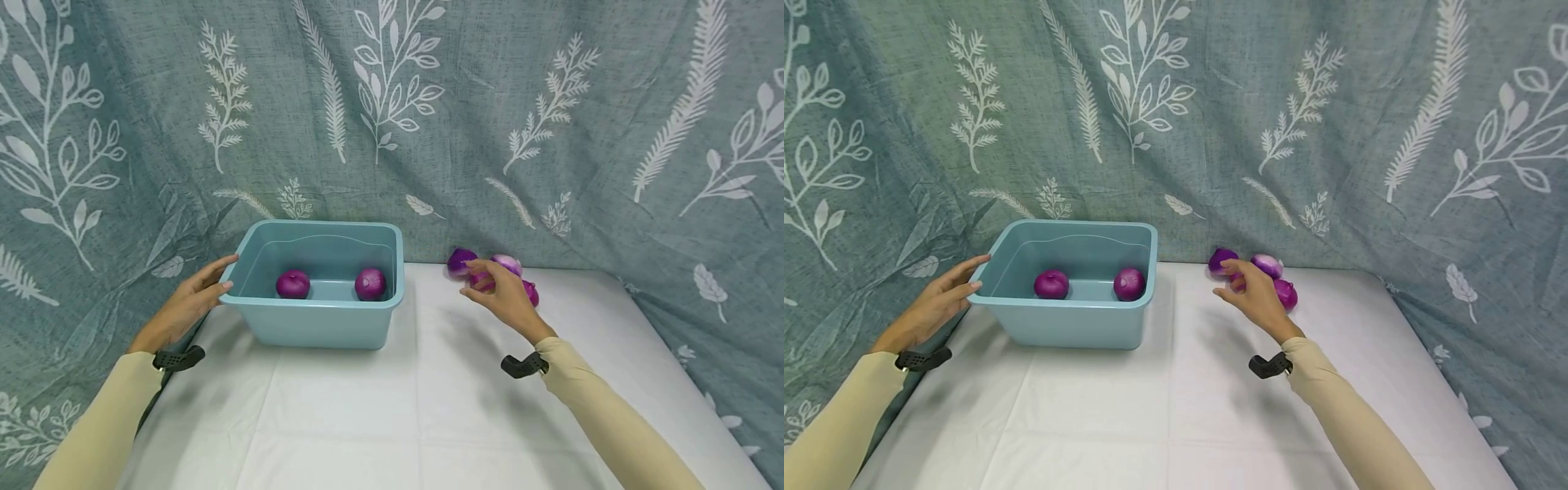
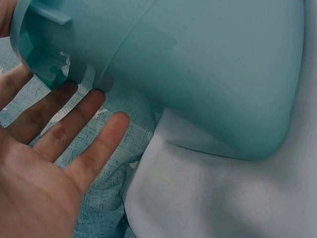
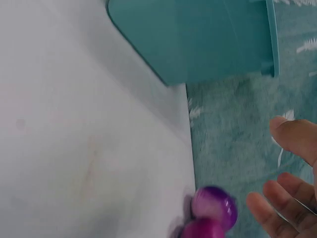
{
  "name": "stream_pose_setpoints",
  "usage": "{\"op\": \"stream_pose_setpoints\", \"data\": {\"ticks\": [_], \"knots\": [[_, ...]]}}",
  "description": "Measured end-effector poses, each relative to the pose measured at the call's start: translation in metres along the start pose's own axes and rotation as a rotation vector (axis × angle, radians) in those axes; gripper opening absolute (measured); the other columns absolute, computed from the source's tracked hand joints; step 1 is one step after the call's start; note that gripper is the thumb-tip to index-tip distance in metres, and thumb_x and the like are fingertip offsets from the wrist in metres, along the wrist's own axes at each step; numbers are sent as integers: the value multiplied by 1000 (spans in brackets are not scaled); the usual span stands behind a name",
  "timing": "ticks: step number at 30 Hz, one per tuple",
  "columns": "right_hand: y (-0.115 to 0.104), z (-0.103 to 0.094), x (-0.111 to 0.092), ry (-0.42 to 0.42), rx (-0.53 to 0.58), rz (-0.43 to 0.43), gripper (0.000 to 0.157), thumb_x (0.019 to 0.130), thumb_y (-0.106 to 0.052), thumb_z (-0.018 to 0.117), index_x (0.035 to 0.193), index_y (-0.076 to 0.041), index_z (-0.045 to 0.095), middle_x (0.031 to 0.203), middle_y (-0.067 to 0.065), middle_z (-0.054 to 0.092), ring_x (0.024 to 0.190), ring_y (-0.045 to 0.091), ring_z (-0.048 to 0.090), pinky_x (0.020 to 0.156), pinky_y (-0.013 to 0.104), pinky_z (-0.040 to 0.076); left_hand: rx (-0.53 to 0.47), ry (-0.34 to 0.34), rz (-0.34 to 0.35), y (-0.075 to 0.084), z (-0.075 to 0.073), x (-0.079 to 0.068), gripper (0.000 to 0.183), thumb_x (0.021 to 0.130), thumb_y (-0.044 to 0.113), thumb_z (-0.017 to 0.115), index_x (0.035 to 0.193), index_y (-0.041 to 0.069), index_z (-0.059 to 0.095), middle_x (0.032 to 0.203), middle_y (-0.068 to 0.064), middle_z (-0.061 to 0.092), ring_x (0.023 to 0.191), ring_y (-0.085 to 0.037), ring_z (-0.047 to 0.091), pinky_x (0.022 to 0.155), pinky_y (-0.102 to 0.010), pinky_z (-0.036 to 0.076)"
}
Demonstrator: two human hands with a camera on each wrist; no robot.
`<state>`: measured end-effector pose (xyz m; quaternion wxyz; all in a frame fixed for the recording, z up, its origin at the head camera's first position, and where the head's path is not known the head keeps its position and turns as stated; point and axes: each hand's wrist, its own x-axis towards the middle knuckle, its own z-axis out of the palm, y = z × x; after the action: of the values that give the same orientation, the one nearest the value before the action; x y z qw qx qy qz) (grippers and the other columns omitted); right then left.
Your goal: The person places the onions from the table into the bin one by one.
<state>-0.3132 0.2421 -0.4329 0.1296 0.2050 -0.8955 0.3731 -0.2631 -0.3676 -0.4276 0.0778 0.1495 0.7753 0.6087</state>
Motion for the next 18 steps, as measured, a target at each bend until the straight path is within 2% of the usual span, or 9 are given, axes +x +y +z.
{"op": "stream_pose_setpoints", "data": {"ticks": [8, 15, 18], "knots": [[41, -13, -8, 49, -88, 63, 56, 88, -24, 86, 136, -6, 63, 118, 16, 69, 92, 31, 69, 73, 35, 55, 9, 8, -7, -1, 1, -1, 59, 112, 26, 49, 165, 33, 24, 173, 0, 3, 157, -35, 4, 99, -24, 47], [68, -22, -13, 73, -129, 78, 55, 90, -25, 84, 135, -2, 63, 118, 22, 69, 94, 37, 69, 80, 47, 53, 26, 7, 6, 0, 2, -1, 59, 112, 26, 48, 165, 32, 24, 173, -1, 3, 157, -36, 5, 100, -26, 46], [77, -26, -16, 77, -140, 96, 56, 91, -22, 83, 137, 0, 61, 118, 24, 68, 93, 36, 68, 81, 47, 52, 32, 10, -2, 1, 1, -1, 59, 112, 28, 49, 165, 33, 24, 173, -1, 3, 157, -35, 4, 103, -31, 45]]}}
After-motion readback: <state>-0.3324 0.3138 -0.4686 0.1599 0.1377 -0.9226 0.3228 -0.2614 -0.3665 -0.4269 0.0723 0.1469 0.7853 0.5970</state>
